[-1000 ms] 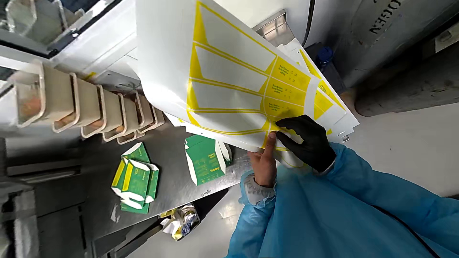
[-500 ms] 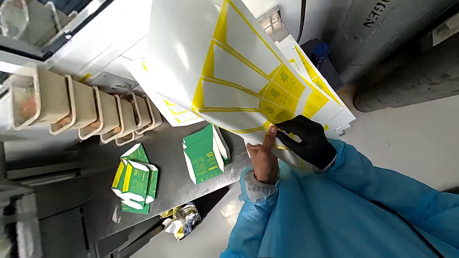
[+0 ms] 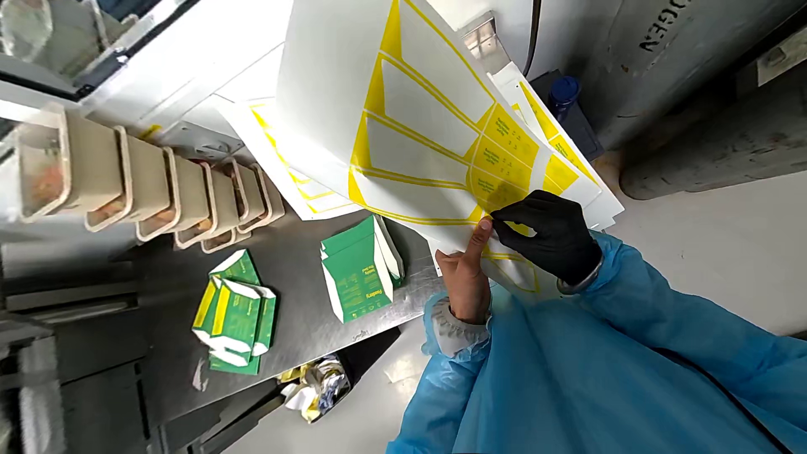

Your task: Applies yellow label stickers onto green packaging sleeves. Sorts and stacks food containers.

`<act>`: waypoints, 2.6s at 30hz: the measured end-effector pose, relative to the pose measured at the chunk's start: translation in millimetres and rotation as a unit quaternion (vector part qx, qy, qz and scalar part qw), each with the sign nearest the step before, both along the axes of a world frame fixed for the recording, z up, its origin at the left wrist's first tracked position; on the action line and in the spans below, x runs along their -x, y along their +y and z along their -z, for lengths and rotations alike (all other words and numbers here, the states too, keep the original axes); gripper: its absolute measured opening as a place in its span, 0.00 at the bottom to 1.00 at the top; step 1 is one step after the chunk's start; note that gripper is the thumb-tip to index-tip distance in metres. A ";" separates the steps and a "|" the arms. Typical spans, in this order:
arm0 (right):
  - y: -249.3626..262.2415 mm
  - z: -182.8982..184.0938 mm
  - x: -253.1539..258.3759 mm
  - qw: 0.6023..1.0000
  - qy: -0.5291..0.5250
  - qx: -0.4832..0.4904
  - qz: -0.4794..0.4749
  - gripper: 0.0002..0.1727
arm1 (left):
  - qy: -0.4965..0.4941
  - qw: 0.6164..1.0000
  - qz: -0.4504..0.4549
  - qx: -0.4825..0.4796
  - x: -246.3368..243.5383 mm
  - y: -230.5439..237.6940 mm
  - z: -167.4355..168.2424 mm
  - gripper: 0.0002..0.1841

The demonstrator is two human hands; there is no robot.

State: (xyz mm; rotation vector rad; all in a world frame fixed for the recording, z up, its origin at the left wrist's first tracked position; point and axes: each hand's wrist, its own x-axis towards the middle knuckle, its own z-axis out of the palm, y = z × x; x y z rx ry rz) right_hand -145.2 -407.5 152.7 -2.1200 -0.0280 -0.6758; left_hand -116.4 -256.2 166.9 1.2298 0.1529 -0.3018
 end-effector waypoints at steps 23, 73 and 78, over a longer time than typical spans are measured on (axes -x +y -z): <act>-4.0 -3.2 -13.5 0.966 0.161 -0.191 -0.062 0.03 | 0.034 0.999 0.021 0.033 -11.4 17.7 20.4 0.23; 211.1 29.3 -84.9 0.961 0.275 -0.001 0.031 0.20 | 0.080 0.996 -0.046 0.022 -59.3 271.4 30.6 0.16; 253.6 26.8 -97.6 0.975 0.218 0.006 0.041 0.08 | 0.078 0.997 -0.025 0.014 -73.5 308.7 34.2 0.18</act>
